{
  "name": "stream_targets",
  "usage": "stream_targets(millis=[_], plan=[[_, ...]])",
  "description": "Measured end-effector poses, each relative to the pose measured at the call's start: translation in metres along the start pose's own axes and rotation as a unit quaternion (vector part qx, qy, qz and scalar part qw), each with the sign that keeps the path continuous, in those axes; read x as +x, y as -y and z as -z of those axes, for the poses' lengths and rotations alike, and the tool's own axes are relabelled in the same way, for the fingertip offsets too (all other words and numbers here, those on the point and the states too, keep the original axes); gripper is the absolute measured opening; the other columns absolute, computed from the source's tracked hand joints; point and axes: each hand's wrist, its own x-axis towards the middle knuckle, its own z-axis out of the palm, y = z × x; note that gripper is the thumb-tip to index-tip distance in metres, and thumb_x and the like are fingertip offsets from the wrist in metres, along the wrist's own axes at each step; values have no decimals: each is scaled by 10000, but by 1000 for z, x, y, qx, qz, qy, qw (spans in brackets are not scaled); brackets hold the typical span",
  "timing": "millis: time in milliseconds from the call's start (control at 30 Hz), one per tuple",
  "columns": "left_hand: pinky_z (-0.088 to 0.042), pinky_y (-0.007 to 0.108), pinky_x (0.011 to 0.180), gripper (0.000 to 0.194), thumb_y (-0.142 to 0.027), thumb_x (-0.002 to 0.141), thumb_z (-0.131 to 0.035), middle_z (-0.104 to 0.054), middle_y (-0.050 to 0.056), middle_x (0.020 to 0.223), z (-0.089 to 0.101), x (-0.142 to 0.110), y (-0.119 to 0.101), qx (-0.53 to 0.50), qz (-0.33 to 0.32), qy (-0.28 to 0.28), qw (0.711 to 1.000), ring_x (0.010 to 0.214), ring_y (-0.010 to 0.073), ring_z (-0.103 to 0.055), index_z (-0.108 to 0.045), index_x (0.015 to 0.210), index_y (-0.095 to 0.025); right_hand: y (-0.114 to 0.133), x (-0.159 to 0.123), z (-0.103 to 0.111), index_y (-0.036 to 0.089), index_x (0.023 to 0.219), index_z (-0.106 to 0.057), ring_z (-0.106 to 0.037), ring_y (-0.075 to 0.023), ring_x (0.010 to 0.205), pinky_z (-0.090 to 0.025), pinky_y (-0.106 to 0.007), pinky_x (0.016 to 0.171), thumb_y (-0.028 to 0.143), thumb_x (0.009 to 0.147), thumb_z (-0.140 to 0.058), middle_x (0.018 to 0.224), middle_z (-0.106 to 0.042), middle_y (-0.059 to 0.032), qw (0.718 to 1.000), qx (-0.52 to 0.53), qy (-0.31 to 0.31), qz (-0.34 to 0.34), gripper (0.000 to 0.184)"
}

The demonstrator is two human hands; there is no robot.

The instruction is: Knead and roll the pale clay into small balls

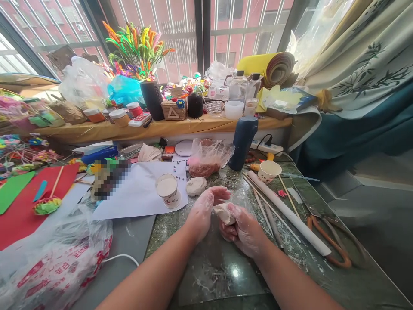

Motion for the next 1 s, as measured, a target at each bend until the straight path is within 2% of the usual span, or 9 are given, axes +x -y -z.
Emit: stream_targets(millis=[167, 300, 433, 533, 633, 733, 800, 900, 1000], plan=[[-495, 431, 1024, 584, -661, 955, -463, -733, 129, 1173, 1, -3, -6, 68, 15, 14, 997, 1113, 294, -666, -692, 1158, -163, 1, 5, 1, 194, 669, -565, -230, -64, 410, -210, -213, 397, 653, 742, -733, 472, -356, 90, 994, -21, -102, 45, 494], [-501, 418, 1028, 507, -516, 874, -688, -712, 113, 1234, 0, -8, -9, 168, -20, 31, 985, 1131, 291, -662, -648, 1262, -192, 1, 3, -1, 196, 693, -582, -288, -84, 462, -262, -223, 422, 641, 762, -744, 528, -382, 74, 985, -51, -140, 85, 478], [-514, 393, 1024, 750, -437, 765, -817, -681, 108, 1315, 4, -9, -14, 242, -34, 67, 967, 1176, 283, -652, -516, 1420, -231, -7, -1, 2, 203, 777, -683, -457, -138, 549, -393, -270, 504, 720, 805, -658, 632, -557, 7, 974, -123, -178, 67, 518], [-500, 402, 1042, 843, -501, 675, -876, -680, 108, 1319, 9, -4, -22, 313, -42, 84, 945, 1192, 298, -644, -540, 1400, -232, -14, -4, 12, 231, 858, -738, -585, -218, 637, -476, -346, 573, 794, 839, -524, 741, -678, -59, 969, -150, -196, 14, 603], [-517, 390, 1002, 747, -569, 644, -872, -720, 93, 1224, 13, -2, -29, 379, -56, 90, 919, 1109, 289, -680, -637, 1263, -224, -16, -6, 23, 233, 861, -759, -628, -272, 648, -508, -405, 591, 831, 847, -434, 733, -713, -96, 970, -167, -177, 11, 680], [-559, 337, 866, 605, -598, 737, -789, -760, 70, 1086, 13, -4, -31, 402, -53, 94, 909, 953, 247, -723, -661, 1187, -215, -12, -8, 28, 216, 842, -768, -669, -310, 783, -537, -419, 712, 815, 841, -483, 770, -736, -105, 955, -247, -147, 68, 663], [-566, 328, 832, 576, -589, 771, -760, -772, 62, 1053, 12, -8, -29, 409, -57, 91, 906, 924, 244, -732, -659, 1193, -211, -9, -8, 26, 211, 833, -766, -677, -313, 843, -535, -398, 742, 800, 844, -507, 781, -741, -95, 946, -267, -161, 84, 643], [-565, 347, 908, 629, -615, 776, -748, -762, 84, 1158, 14, -9, -25, 395, -97, 72, 911, 1027, 263, -728, -646, 1246, -211, -6, -6, 17, 209, 850, -758, -688, -311, 823, -542, -387, 681, 838, 825, -479, 741, -730, -88, 972, -179, -149, 36, 688], [-510, 386, 1065, 740, -674, 770, -729, -665, 127, 1376, 16, -5, -22, 395, -175, 89, 898, 1227, 285, -652, -615, 1333, -207, -6, -3, 7, 218, 919, -752, -699, -308, 853, -568, -411, 729, 852, 794, -509, 789, -737, -89, 993, -47, -102, 23, 690]])
